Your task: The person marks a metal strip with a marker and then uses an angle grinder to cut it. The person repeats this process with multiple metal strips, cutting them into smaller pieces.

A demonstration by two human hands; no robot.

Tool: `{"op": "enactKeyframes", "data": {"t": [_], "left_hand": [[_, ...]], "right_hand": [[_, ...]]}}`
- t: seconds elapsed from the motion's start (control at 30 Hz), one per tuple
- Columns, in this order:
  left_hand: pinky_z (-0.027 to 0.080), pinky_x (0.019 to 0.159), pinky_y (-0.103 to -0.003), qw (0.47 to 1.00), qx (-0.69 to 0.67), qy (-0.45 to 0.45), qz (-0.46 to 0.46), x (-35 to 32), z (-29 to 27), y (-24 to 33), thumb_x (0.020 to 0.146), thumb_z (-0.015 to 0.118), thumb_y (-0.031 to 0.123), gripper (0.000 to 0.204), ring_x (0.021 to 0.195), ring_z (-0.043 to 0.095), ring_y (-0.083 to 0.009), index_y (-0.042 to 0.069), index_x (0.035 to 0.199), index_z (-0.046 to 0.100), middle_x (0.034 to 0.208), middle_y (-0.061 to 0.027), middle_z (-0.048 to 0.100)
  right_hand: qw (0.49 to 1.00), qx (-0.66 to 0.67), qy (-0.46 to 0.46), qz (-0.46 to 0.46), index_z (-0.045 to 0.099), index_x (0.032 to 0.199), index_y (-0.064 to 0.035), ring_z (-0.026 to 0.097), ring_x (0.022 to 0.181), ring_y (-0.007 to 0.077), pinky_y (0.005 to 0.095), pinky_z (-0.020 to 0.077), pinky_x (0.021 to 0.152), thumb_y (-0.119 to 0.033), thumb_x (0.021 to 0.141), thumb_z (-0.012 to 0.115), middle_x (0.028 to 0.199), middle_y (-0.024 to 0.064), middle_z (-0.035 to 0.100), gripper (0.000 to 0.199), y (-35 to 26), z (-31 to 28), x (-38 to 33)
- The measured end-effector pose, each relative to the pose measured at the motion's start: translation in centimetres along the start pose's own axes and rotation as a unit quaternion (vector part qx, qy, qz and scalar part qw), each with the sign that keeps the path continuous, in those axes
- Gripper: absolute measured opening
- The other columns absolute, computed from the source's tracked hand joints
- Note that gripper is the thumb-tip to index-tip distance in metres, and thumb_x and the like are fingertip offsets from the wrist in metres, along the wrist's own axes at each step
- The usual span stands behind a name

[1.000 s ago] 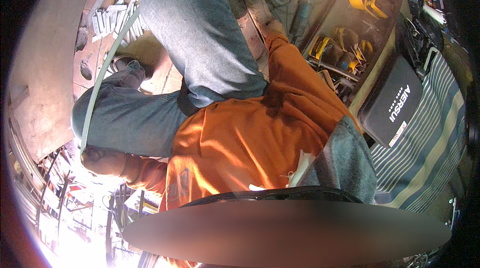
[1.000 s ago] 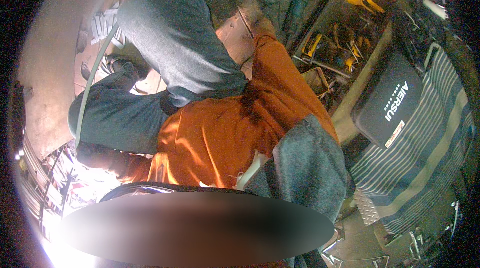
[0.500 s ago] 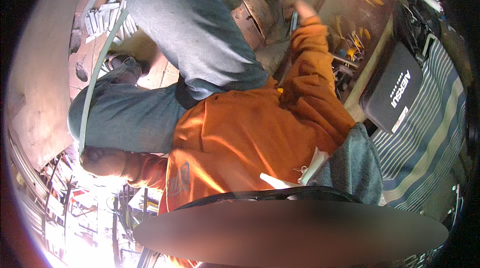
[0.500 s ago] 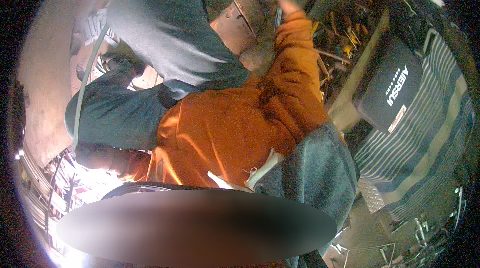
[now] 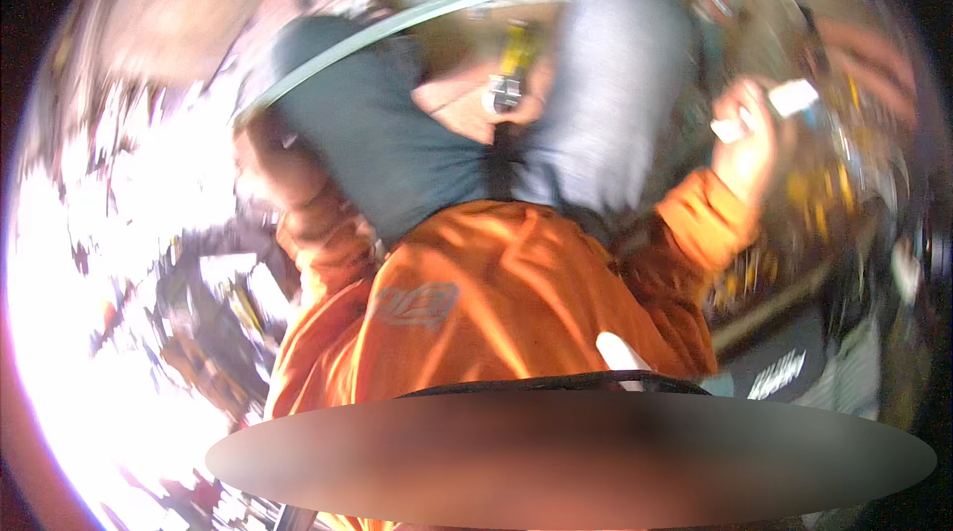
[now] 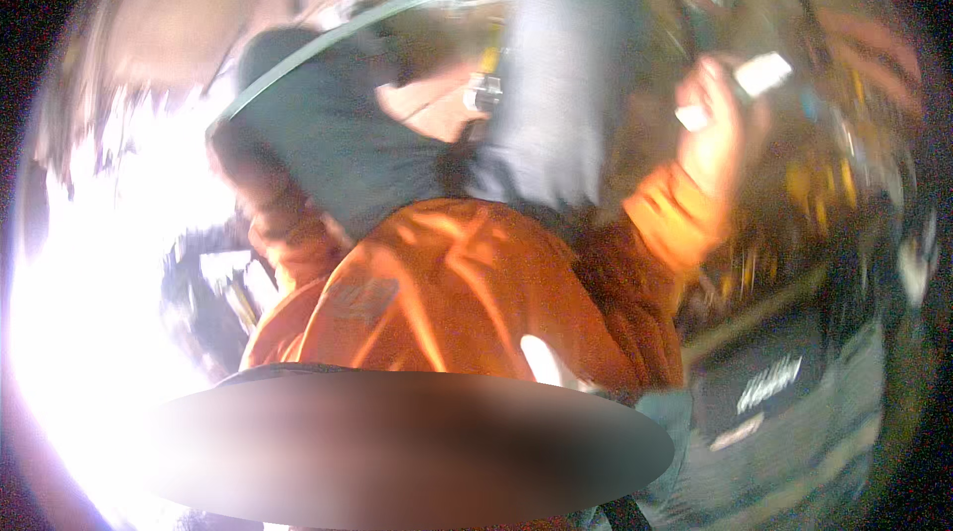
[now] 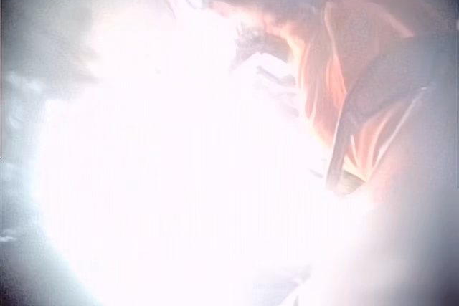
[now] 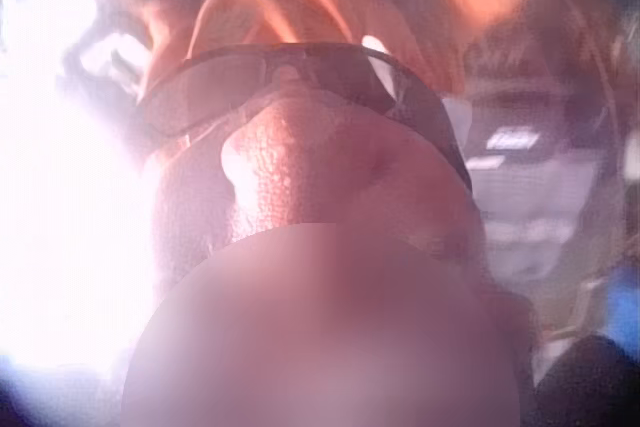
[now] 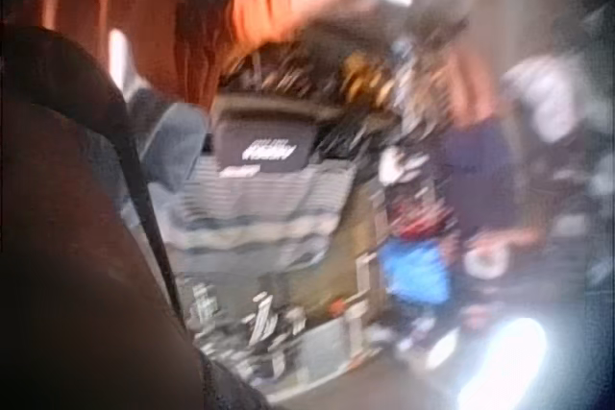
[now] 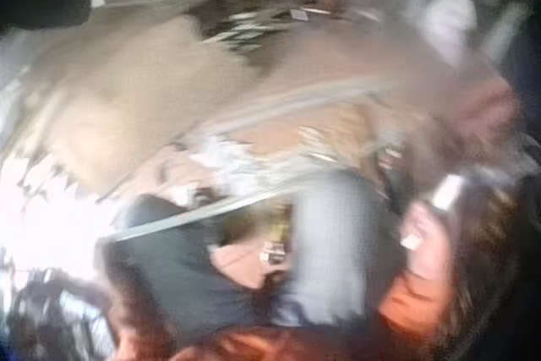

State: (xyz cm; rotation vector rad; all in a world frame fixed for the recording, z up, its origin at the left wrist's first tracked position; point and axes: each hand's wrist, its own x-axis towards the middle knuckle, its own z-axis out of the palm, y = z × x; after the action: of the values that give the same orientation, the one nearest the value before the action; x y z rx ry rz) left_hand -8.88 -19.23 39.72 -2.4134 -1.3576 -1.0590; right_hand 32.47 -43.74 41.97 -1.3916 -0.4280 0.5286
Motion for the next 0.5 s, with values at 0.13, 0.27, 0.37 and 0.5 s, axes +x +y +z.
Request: {"op": "enactKeyframes", "data": {"t": [0.13, 0.27, 0.37, 0.5], "left_hand": [[0.037, 0.059, -0.023, 0.765, -0.490, 0.079, -0.409, 0.3, -0.3, 3.5, 0.088, 0.062, 0.005, 0.010, 0.062, 0.048, -0.0062, 0.002, 0.084, 0.070, 0.069, 0.0031, 0.059], [0.036, 0.060, -0.021, 0.744, -0.518, 0.079, -0.414, 1.4, -1.0, 4.7, 0.090, 0.064, 0.007, 0.011, 0.064, 0.047, -0.0047, 0.000, 0.084, 0.071, 0.072, 0.0031, 0.062], [0.039, 0.060, -0.021, 0.730, -0.550, 0.079, -0.397, 1.7, -1.0, 5.0, 0.090, 0.065, 0.004, 0.010, 0.065, 0.049, -0.0046, -0.002, 0.083, 0.070, 0.072, 0.0021, 0.064], [0.042, 0.061, -0.021, 0.717, -0.572, 0.065, -0.393, 1.6, -1.1, 5.1, 0.090, 0.066, 0.002, 0.010, 0.065, 0.052, -0.0046, -0.002, 0.082, 0.069, 0.073, 0.0011, 0.066]], "right_hand": [[0.973, -0.106, -0.202, -0.007, 0.068, 0.104, 0.0026, 0.053, 0.062, 0.0064, 0.0206, 0.0408, 0.055, -0.007, 0.087, 0.074, 0.076, 0.0018, 0.062, 0.020, -5.8, 12.2, -0.6], [0.910, -0.118, -0.398, 0.018, 0.072, 0.102, -0.0028, 0.060, 0.071, 0.0089, 0.0232, 0.0469, 0.064, -0.004, 0.085, 0.077, 0.084, 0.0016, 0.064, 0.018, -3.4, 22.9, -4.2], [0.883, -0.138, -0.410, -0.183, 0.074, 0.101, -0.0023, 0.061, 0.074, 0.0092, 0.0255, 0.0491, 0.067, 0.000, 0.082, 0.078, 0.085, 0.0017, 0.063, 0.019, -0.3, 28.1, -4.9], [0.876, -0.171, -0.392, -0.222, 0.073, 0.089, -0.0054, 0.064, 0.071, 0.0284, 0.0365, 0.0517, 0.064, -0.005, 0.075, 0.076, 0.081, 0.0101, 0.064, 0.014, 0.6, 30.1, -5.1]]}}
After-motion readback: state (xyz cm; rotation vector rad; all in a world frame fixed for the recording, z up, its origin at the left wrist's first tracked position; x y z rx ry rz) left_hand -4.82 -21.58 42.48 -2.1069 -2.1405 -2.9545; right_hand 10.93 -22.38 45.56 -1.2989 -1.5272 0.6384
